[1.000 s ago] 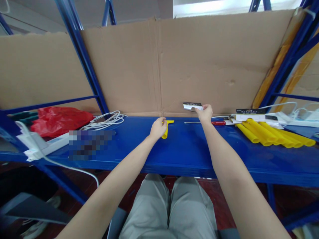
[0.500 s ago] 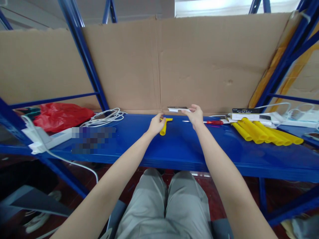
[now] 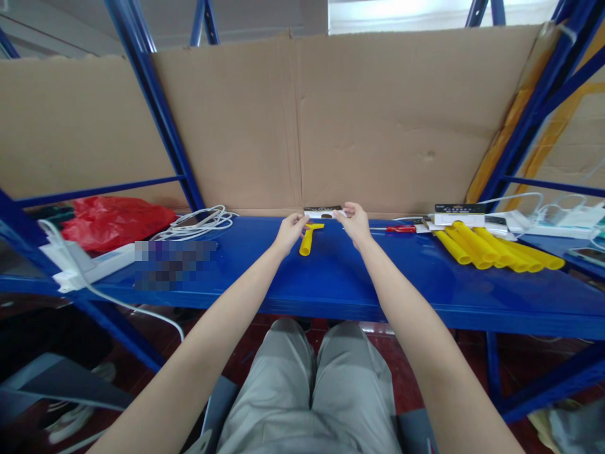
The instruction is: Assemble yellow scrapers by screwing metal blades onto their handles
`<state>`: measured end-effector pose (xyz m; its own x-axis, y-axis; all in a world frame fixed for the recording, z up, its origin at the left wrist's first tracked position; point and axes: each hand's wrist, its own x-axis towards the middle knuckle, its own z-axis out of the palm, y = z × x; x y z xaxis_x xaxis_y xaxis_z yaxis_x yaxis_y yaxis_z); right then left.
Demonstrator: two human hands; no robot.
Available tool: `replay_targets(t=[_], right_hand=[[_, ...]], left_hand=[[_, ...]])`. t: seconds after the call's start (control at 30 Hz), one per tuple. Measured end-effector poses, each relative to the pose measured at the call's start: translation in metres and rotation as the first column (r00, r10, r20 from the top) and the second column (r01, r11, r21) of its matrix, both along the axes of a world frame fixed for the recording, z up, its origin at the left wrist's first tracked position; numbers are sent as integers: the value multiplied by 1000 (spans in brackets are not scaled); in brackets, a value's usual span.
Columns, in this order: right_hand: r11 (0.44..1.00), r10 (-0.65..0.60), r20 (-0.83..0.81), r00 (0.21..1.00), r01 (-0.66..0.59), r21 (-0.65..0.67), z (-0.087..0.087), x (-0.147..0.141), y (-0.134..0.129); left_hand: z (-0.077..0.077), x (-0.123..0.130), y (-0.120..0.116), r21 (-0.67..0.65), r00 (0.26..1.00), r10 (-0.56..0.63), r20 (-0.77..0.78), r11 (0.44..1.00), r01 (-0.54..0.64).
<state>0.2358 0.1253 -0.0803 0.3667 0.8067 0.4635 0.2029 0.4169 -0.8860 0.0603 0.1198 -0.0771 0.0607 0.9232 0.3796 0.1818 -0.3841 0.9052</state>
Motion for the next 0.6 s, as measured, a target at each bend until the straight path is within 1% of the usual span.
replay_targets(t=[0.1,0.17,0.27,0.37,0.43,0.53,0.6], right_hand=[[998,52,-187,981,-54,-8,1,-4,0],[997,62,-291,955,-72,-24,2,-7,-1],[991,96,-337,937,-123,-61,4,-11,-4],[989,104,-320,942,-131,-63,4,-12,-7],[993,74,-269,960,-95,-69,3,-11,-8],[997,2,-108,994,-10,-72,2,-9,-9],[998,-35,-2,999,35,-51,1,-7,-10]], left_hand=[[5,0,-4,-107,997,-6,78,994,15],[6,0,-6,-136,993,-16,116,990,32],[5,-1,-6,-146,989,-39,140,988,59],[3,-2,-4,-151,988,-40,151,987,63],[2,-3,-2,-168,990,-24,138,985,48],[1,-3,1,-194,998,27,57,981,-15],[-1,-4,3,-179,998,60,-16,982,-62]])
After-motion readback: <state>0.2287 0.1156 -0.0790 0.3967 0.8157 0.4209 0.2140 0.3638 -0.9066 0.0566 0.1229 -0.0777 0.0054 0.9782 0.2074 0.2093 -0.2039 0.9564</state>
